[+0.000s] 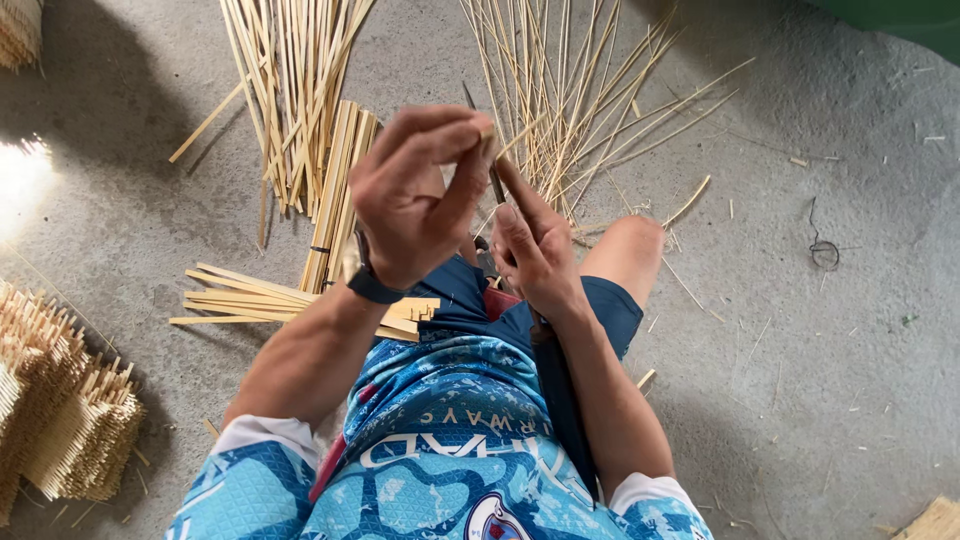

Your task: The person sits on the floor and splits thin bamboo strips into narrower slats using a large curved knife, drawing each strip against the blade by hand. Finished slats are placed onto a growing pile beside them, with scrap pieces tossed aside.

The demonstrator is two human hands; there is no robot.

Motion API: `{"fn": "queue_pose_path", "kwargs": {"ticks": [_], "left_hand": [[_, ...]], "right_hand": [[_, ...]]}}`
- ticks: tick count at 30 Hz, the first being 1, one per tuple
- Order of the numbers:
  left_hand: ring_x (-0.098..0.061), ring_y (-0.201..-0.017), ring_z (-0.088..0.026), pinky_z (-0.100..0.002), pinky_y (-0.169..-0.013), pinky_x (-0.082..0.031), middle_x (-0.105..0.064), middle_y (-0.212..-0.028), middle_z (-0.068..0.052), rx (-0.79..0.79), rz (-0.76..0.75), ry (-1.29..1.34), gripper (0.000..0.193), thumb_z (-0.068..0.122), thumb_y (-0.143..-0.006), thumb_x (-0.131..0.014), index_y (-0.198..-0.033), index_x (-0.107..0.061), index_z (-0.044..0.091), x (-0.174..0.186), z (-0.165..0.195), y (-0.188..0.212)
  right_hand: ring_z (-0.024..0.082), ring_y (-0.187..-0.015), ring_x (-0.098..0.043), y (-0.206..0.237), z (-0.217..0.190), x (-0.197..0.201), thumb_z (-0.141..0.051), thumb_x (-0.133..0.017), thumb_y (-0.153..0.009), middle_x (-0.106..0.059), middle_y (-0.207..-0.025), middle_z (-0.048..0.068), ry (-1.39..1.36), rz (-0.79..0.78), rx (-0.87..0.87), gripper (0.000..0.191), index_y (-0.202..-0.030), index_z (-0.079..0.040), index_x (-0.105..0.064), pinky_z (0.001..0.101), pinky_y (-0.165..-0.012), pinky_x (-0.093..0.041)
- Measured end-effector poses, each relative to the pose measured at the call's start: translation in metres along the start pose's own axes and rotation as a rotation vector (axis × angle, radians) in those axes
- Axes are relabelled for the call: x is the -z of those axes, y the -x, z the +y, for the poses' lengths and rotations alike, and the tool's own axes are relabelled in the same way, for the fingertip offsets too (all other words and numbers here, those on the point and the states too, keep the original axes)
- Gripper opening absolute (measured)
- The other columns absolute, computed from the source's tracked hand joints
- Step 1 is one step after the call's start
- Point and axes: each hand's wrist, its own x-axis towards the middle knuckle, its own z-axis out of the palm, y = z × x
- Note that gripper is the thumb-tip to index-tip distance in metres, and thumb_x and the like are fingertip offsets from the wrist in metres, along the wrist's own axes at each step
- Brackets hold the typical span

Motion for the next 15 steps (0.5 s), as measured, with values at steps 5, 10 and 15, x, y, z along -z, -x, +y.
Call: {"fn": "queue_pose_path", "kwargs": {"ticks": [5, 10, 15], "left_hand": [[-0.075, -0.085, -0.016, -0.025, -0.065, -0.064, -0.070, -0.109, -0.012, -0.130, 0.155, 0.061, 0.017, -0.005, -0.099, -0.075, -0.113, -0.070, 0.004, 0.024, 0.004, -0.044], [-0.074, -0.085, -0.011, -0.022, -0.065, -0.063, -0.074, -0.111, -0.011, 0.161, -0.034, 0.159, 0.014, 0.001, -0.105, -0.075, -0.117, -0.068, 0.004, 0.039, -0.007, -0.023], [-0.077, -0.102, -0.022, -0.034, -0.087, -0.067, -0.076, -0.111, -0.016, 0.391, -0.080, 0.351, 0.015, 0.005, -0.103, -0.073, -0.116, -0.070, -0.002, 0.043, -0.022, 0.039]], "right_hand": [[0.002, -0.057, -0.043, -0.015, 0.008, -0.009, -0.030, -0.058, -0.106, -0.052, -0.072, -0.006, 0.201, 0.105, -0.060, 0.062, -0.162, -0.009, -0.038, 0.0200, -0.050, -0.039], [0.003, -0.067, -0.040, -0.013, 0.014, -0.010, -0.022, -0.064, -0.106, -0.054, -0.079, -0.002, 0.377, 0.142, 0.015, 0.065, -0.164, -0.006, -0.038, 0.0210, -0.057, -0.035], [0.004, -0.068, -0.057, -0.008, 0.011, -0.018, -0.021, -0.067, -0.101, -0.062, -0.078, 0.001, 0.321, 0.143, 0.020, 0.079, -0.163, -0.001, -0.023, 0.0204, -0.058, -0.045]]}}
